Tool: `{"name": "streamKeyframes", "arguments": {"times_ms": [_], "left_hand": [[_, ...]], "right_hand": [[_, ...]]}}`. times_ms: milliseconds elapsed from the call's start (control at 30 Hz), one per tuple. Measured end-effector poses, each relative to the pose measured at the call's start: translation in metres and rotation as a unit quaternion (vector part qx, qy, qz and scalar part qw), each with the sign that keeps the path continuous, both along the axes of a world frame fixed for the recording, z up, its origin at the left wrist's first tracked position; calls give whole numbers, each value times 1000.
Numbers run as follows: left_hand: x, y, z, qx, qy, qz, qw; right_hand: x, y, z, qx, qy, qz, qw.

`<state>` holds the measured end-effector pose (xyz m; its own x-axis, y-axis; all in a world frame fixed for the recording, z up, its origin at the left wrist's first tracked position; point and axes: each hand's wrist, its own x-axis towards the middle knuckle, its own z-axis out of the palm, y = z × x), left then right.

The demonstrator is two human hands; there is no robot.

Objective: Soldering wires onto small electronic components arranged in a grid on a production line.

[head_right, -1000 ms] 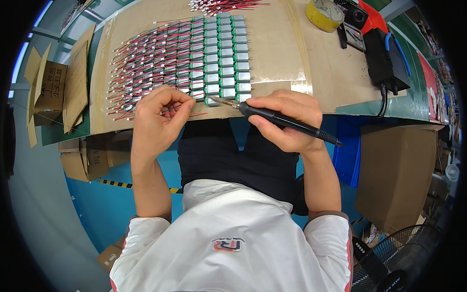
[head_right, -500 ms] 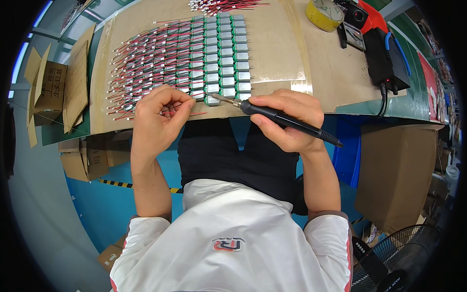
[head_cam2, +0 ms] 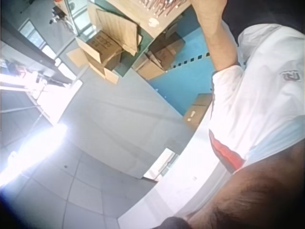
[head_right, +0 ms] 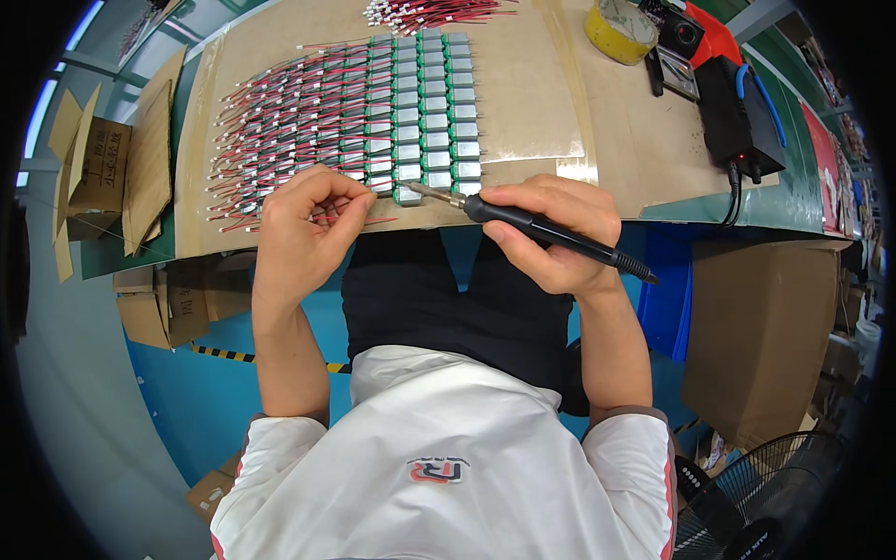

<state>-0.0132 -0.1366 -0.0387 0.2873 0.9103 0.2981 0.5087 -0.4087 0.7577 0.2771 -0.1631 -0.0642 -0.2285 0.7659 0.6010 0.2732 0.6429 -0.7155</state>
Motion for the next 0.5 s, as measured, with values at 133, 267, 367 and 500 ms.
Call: {"name": "streamKeyframes", "arguments": {"times_ms": [133,267,367,500], "left_hand": [[0,-1,0,-4,-4,4,1000],[1,-1,2,2,4,5,1000],[1,-1,3,-7,7,8,1000],[-1,0,1,-4,20,7,1000]], "right_hand": [[1,0,0,1,2,-1,1000],[5,-1,2,-12,-33,13,999],[7,-1,-1,-12,-32,17,999],[6,-1,-2,-13,-24,21,999]]}}
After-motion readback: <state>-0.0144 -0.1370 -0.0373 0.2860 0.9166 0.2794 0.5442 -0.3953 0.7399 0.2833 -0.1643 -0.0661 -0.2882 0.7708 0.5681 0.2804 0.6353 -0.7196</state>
